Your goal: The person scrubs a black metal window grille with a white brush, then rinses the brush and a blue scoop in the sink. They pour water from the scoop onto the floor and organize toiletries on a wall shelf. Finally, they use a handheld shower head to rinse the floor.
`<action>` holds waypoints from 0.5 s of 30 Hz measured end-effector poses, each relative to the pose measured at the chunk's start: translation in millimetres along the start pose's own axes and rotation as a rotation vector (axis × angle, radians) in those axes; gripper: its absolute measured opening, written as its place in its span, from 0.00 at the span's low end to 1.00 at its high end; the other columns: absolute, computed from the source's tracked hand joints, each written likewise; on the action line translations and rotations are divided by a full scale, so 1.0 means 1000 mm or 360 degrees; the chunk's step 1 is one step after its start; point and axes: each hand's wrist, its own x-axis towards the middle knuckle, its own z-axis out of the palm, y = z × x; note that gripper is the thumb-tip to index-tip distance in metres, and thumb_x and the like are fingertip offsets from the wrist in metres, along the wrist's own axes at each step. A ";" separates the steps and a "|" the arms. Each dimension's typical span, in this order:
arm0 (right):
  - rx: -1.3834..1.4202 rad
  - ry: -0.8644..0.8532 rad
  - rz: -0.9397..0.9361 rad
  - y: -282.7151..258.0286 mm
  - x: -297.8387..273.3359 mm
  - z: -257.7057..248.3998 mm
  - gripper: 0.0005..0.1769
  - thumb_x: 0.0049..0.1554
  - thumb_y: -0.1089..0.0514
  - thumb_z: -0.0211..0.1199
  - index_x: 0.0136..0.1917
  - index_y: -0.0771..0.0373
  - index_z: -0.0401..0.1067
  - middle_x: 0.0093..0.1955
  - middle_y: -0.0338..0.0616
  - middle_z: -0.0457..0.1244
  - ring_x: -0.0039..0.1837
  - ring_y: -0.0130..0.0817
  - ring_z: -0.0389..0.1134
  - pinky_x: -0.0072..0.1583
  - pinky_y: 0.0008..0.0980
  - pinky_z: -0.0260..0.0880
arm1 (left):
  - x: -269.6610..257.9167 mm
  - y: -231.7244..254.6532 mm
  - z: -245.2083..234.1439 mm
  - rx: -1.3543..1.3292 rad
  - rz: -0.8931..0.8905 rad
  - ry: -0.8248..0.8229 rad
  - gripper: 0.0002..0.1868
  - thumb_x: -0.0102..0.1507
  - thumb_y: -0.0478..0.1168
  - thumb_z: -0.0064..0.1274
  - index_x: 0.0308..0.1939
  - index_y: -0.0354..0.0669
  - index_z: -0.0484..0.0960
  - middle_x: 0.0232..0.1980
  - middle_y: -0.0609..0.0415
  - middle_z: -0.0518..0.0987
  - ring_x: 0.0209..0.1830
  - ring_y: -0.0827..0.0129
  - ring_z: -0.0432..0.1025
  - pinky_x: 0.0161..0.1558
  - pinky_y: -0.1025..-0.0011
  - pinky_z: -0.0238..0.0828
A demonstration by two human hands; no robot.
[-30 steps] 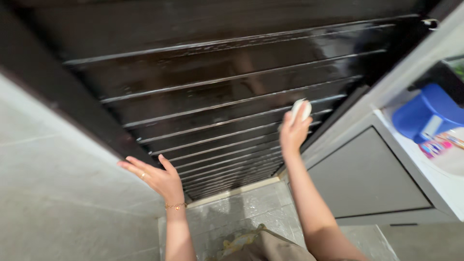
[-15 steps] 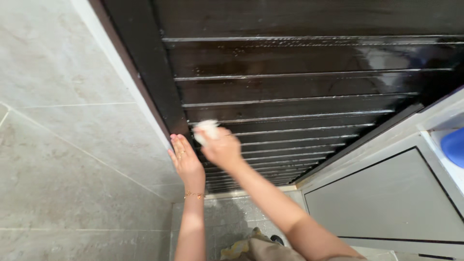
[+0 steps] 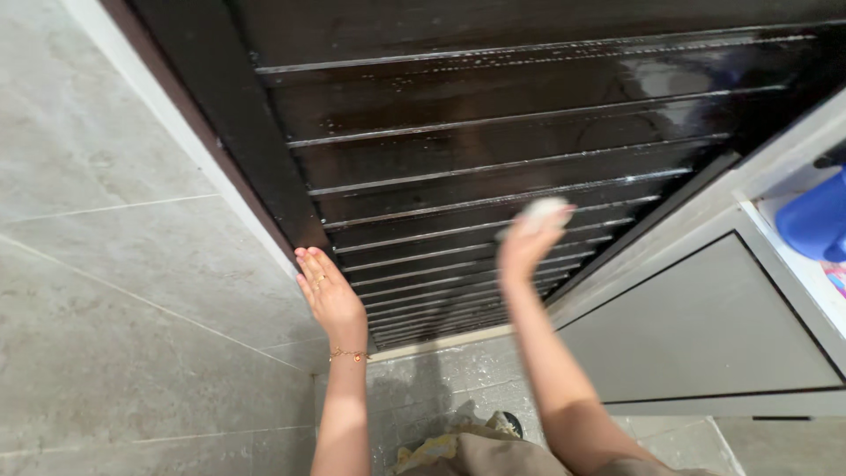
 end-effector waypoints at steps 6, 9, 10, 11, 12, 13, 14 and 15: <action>-0.0243 -0.0984 -0.1197 -0.152 -0.133 0.053 0.28 0.50 0.52 0.69 0.65 0.45 0.75 0.51 0.48 0.67 0.50 0.46 0.69 0.49 0.47 0.72 | 0.002 -0.004 -0.003 0.0055 0.0072 -0.0016 0.34 0.67 0.29 0.37 0.78 0.23 0.52 0.82 0.31 0.50 0.83 0.47 0.47 0.79 0.50 0.40; -0.0363 -0.1163 -0.1185 -0.164 -0.125 0.044 0.33 0.48 0.48 0.70 0.68 0.40 0.75 0.50 0.51 0.67 0.47 0.47 0.70 0.44 0.45 0.71 | 0.002 -0.001 -0.008 -0.0024 0.0076 0.0016 0.34 0.67 0.30 0.39 0.78 0.24 0.52 0.82 0.31 0.50 0.83 0.47 0.48 0.78 0.47 0.40; -0.0406 -0.1199 -0.1174 -0.158 -0.121 0.042 0.33 0.47 0.47 0.70 0.68 0.39 0.75 0.50 0.51 0.67 0.47 0.47 0.70 0.43 0.45 0.71 | 0.001 -0.002 -0.010 0.0028 0.0077 0.0001 0.35 0.66 0.29 0.38 0.78 0.24 0.52 0.82 0.31 0.50 0.83 0.47 0.48 0.79 0.48 0.40; -0.0479 -0.1122 -0.1021 -0.142 -0.112 0.033 0.30 0.49 0.45 0.70 0.66 0.39 0.75 0.50 0.50 0.67 0.47 0.47 0.70 0.45 0.46 0.72 | 0.000 -0.003 -0.011 0.0081 0.0079 -0.0014 0.35 0.66 0.27 0.37 0.79 0.23 0.52 0.83 0.32 0.50 0.84 0.48 0.49 0.79 0.48 0.41; -0.0546 -0.1034 -0.0884 -0.117 -0.094 0.021 0.27 0.50 0.43 0.69 0.64 0.38 0.75 0.49 0.49 0.68 0.46 0.48 0.71 0.46 0.46 0.73 | 0.002 -0.002 -0.010 0.0093 0.0088 0.0001 0.35 0.65 0.26 0.37 0.78 0.24 0.52 0.82 0.31 0.50 0.84 0.48 0.49 0.79 0.47 0.41; -0.0757 -0.1016 -0.0750 -0.090 -0.076 0.006 0.24 0.53 0.39 0.68 0.62 0.41 0.77 0.46 0.52 0.67 0.42 0.48 0.70 0.42 0.45 0.73 | 0.003 -0.002 -0.009 0.0105 0.0097 0.0016 0.35 0.65 0.26 0.37 0.78 0.24 0.53 0.82 0.31 0.50 0.84 0.47 0.49 0.79 0.47 0.40; -0.0826 -0.0792 -0.0700 -0.058 -0.054 -0.013 0.25 0.52 0.37 0.70 0.58 0.50 0.77 0.47 0.52 0.67 0.43 0.48 0.71 0.44 0.45 0.73 | 0.000 -0.003 -0.010 0.0123 0.0108 0.0014 0.35 0.65 0.26 0.37 0.78 0.24 0.53 0.82 0.30 0.50 0.83 0.47 0.49 0.79 0.47 0.40; -0.0631 -0.0561 -0.0747 -0.026 -0.028 -0.034 0.30 0.53 0.39 0.70 0.62 0.58 0.74 0.50 0.53 0.66 0.47 0.50 0.70 0.47 0.44 0.73 | -0.001 -0.003 -0.011 0.0088 0.0100 0.0021 0.36 0.65 0.25 0.37 0.78 0.23 0.52 0.82 0.29 0.50 0.83 0.46 0.49 0.79 0.47 0.40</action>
